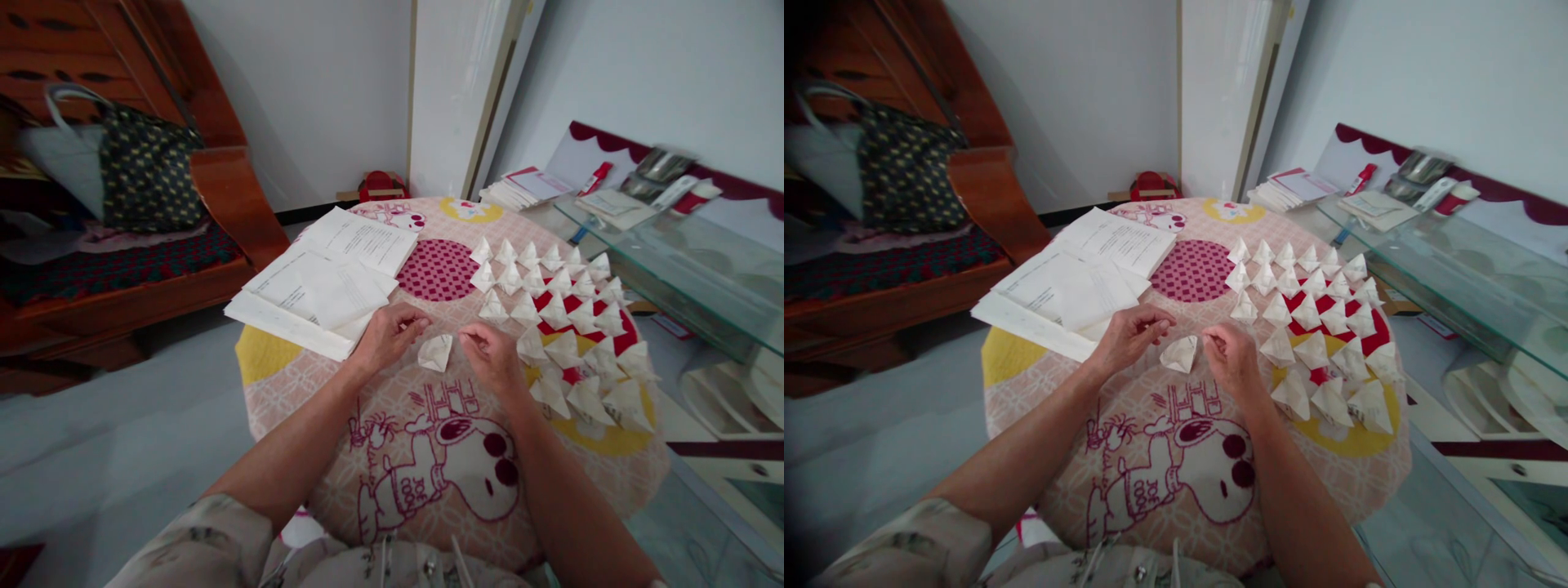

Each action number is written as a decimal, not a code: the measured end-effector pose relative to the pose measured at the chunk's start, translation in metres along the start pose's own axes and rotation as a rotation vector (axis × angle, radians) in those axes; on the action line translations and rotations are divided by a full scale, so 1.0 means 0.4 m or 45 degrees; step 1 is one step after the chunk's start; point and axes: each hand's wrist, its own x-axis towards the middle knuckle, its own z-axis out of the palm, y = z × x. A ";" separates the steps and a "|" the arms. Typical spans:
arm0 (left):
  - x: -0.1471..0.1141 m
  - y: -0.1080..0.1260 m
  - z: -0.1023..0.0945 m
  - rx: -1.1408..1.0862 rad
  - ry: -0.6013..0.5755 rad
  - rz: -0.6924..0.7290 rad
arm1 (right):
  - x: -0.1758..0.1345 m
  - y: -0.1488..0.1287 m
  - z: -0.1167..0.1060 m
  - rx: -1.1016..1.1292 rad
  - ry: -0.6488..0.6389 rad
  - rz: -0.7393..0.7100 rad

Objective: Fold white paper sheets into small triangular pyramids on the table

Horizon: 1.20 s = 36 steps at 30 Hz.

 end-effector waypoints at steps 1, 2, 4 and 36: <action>0.000 0.002 0.001 -0.004 0.001 -0.003 | 0.000 0.000 0.000 0.016 0.008 -0.053; 0.000 0.003 0.001 -0.009 0.000 -0.006 | 0.000 0.001 0.002 0.026 0.014 -0.107; -0.001 0.005 0.000 -0.018 -0.006 -0.013 | 0.000 0.002 0.008 0.035 0.001 -0.204; -0.012 0.010 0.002 0.349 -0.579 0.522 | -0.001 0.035 0.079 0.126 -0.322 -0.241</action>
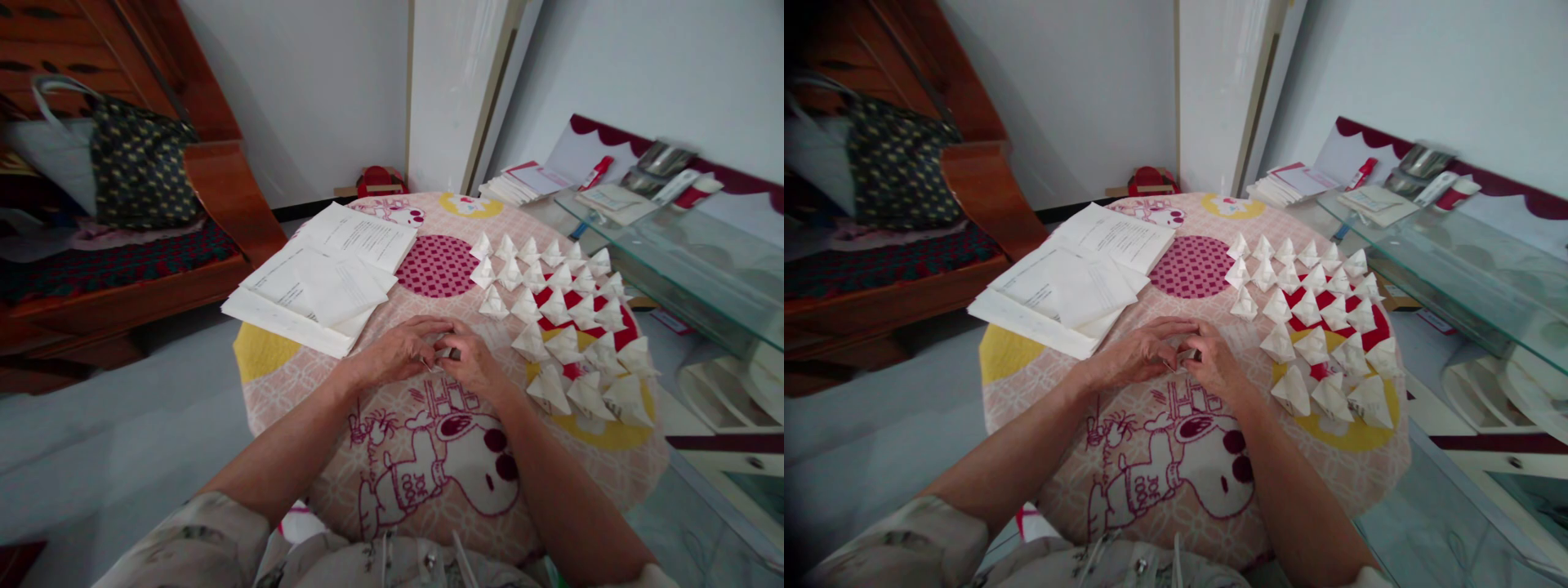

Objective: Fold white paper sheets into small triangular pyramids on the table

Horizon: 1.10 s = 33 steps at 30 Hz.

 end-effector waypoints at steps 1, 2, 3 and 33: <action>0.000 -0.001 0.000 0.000 -0.006 -0.014 | 0.000 0.000 0.000 0.002 -0.002 0.002; 0.000 -0.003 0.001 -0.005 -0.007 -0.024 | 0.000 0.000 -0.001 0.002 -0.006 0.004; -0.001 -0.005 0.002 -0.012 -0.004 -0.032 | 0.001 -0.001 -0.001 0.001 -0.009 0.007; 0.042 0.072 0.054 0.288 0.069 -0.620 | -0.007 -0.005 -0.012 -0.032 0.237 0.212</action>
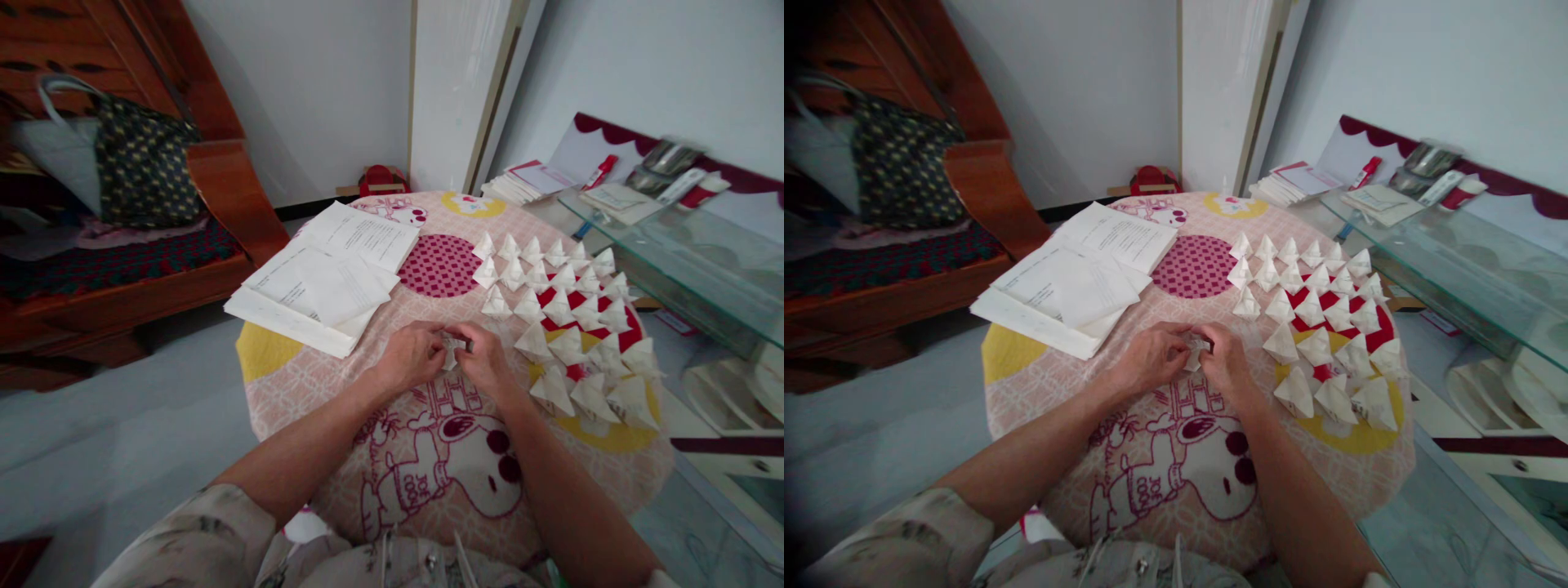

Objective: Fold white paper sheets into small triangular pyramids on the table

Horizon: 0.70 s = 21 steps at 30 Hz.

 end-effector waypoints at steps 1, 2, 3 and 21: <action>0.000 0.001 -0.002 0.010 -0.011 0.000 | 0.000 0.002 0.003 -0.001 0.005 0.009; 0.000 0.001 -0.003 0.017 -0.016 0.001 | -0.001 0.004 0.006 -0.003 0.011 0.011; 0.001 0.001 -0.004 0.021 -0.018 0.005 | 0.000 0.005 0.010 -0.009 0.019 0.008; 0.005 -0.069 -0.045 -0.579 0.407 -0.044 | 0.006 0.007 -0.037 0.333 0.096 0.162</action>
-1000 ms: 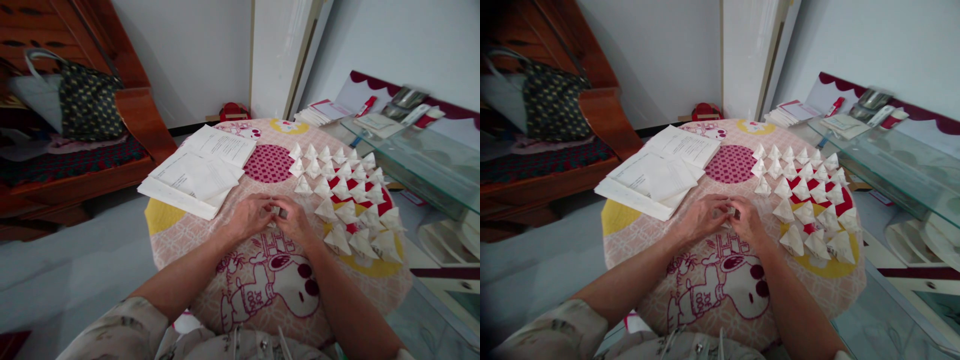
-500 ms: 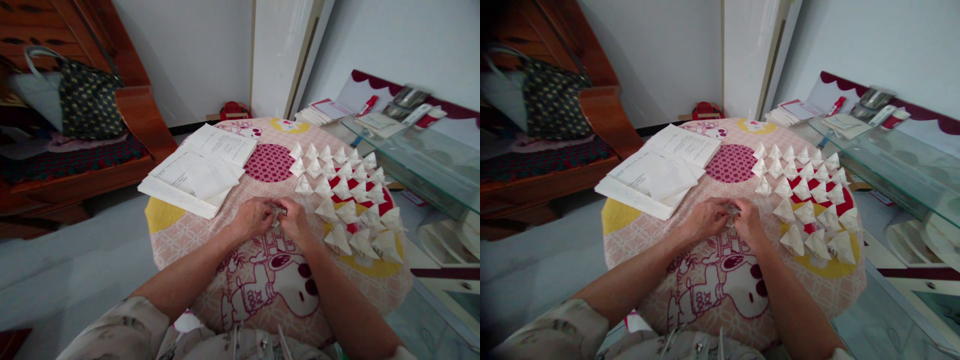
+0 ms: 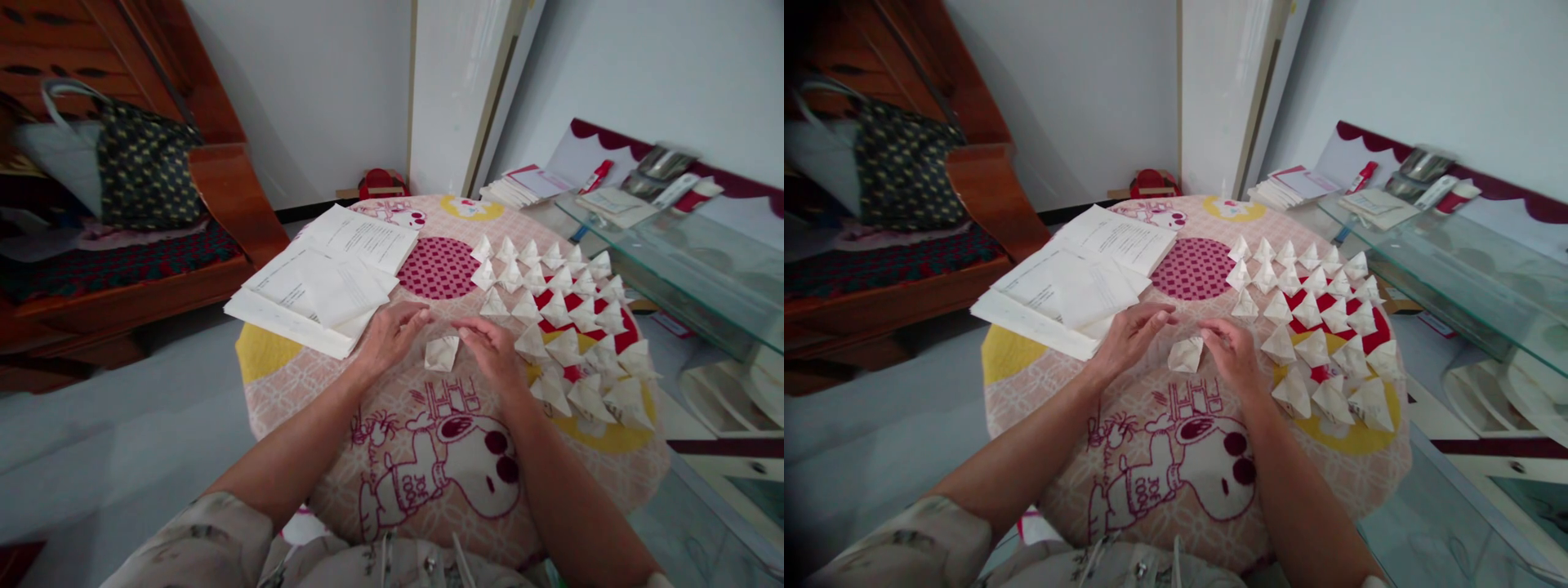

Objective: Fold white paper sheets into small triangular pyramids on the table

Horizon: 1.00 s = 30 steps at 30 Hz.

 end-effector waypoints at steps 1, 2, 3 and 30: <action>0.002 -0.007 -0.004 -0.023 0.049 -0.016 | 0.001 -0.002 -0.004 -0.030 0.010 -0.035; 0.003 -0.012 -0.006 -0.040 0.084 -0.034 | 0.002 -0.003 -0.007 -0.070 0.006 -0.083; 0.004 -0.017 -0.007 -0.051 0.105 -0.047 | 0.003 -0.004 -0.007 -0.112 -0.013 -0.143; 0.018 -0.052 0.001 0.130 -0.018 -0.136 | 0.013 0.012 -0.001 -0.327 -0.254 -0.442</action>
